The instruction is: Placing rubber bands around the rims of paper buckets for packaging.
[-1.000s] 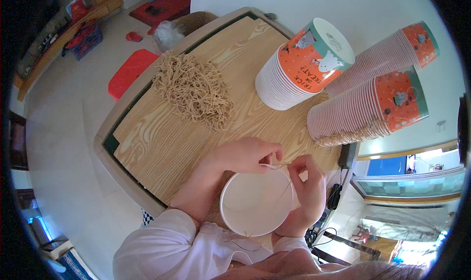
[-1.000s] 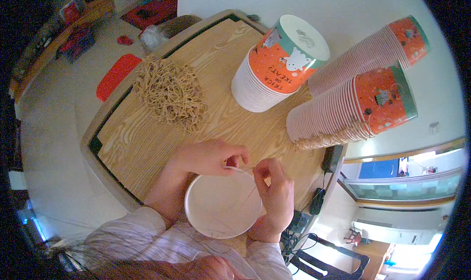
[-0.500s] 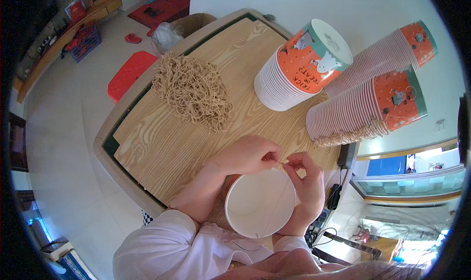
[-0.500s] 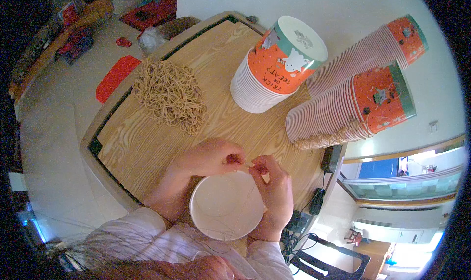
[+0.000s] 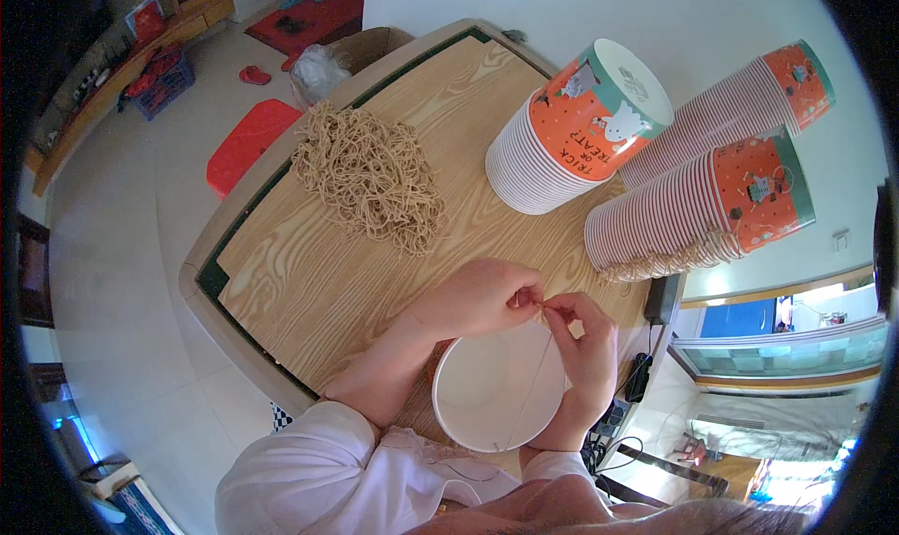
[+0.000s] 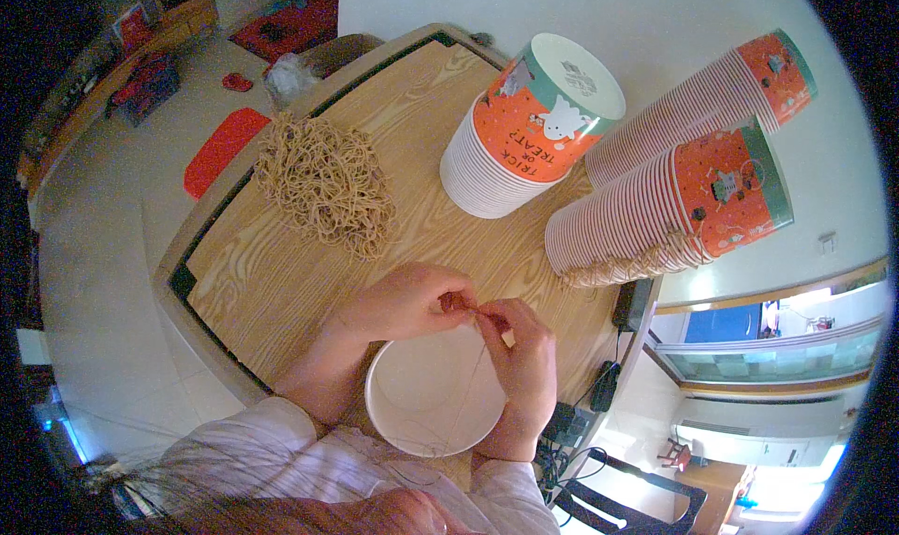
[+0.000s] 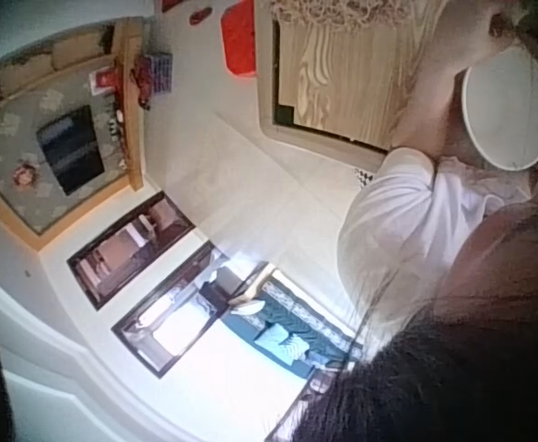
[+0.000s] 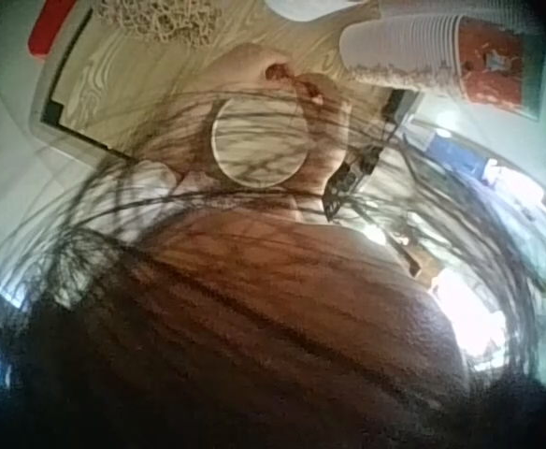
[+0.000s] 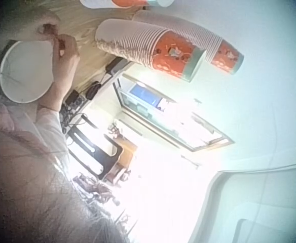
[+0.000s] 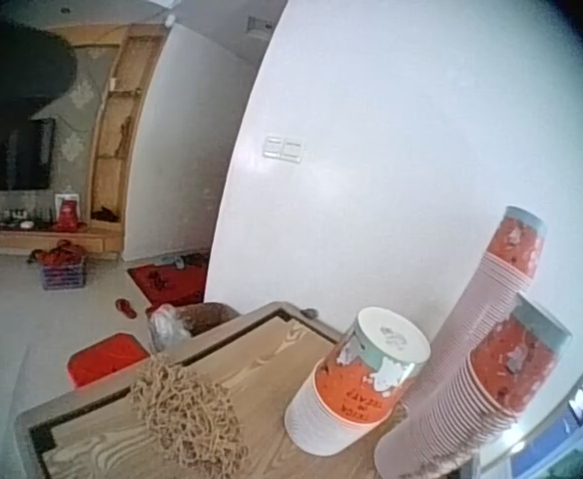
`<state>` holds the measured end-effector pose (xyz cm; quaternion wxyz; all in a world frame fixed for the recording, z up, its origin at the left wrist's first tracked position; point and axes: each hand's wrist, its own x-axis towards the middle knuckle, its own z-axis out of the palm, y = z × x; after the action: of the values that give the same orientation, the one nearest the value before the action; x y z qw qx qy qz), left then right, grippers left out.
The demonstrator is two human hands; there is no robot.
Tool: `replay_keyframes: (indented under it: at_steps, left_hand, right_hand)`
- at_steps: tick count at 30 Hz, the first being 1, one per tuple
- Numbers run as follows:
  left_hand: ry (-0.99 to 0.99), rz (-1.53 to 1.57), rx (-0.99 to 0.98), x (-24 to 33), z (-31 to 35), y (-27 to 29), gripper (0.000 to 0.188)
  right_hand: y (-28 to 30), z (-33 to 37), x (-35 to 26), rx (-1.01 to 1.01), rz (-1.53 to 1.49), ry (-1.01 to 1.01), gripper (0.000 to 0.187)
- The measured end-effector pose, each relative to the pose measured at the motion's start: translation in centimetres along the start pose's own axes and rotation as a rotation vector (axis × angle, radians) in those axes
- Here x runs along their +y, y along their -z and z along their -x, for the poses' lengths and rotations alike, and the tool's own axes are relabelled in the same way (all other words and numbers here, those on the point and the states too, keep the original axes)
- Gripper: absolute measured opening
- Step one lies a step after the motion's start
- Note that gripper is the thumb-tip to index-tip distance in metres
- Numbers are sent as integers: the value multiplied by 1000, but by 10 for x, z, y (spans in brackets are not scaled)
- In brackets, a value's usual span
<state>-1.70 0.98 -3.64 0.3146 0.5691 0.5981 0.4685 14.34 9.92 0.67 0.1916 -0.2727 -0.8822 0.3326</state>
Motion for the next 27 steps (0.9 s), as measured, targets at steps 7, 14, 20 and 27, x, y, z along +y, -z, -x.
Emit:
replay_keyframes:
  at_steps: [7, 14, 20, 27]
  left_hand:
    - [-2, 29, 45, -7, -1, -3, 17]
    - [-17, 79, 100, -13, 0, -4, 15]
    - [3, 94, -27, -23, -2, 3, 17]
    - [16, 487, -245, -57, 1, 1, 14]
  right_hand:
    - [-2, -2, 4, -33, 56, -46, 10]
    - [-1, -2, 3, -35, 68, -36, 9]
    - [2, 0, 9, -22, 87, -15, 9]
    - [12, 5, -2, -55, 85, -6, 9]
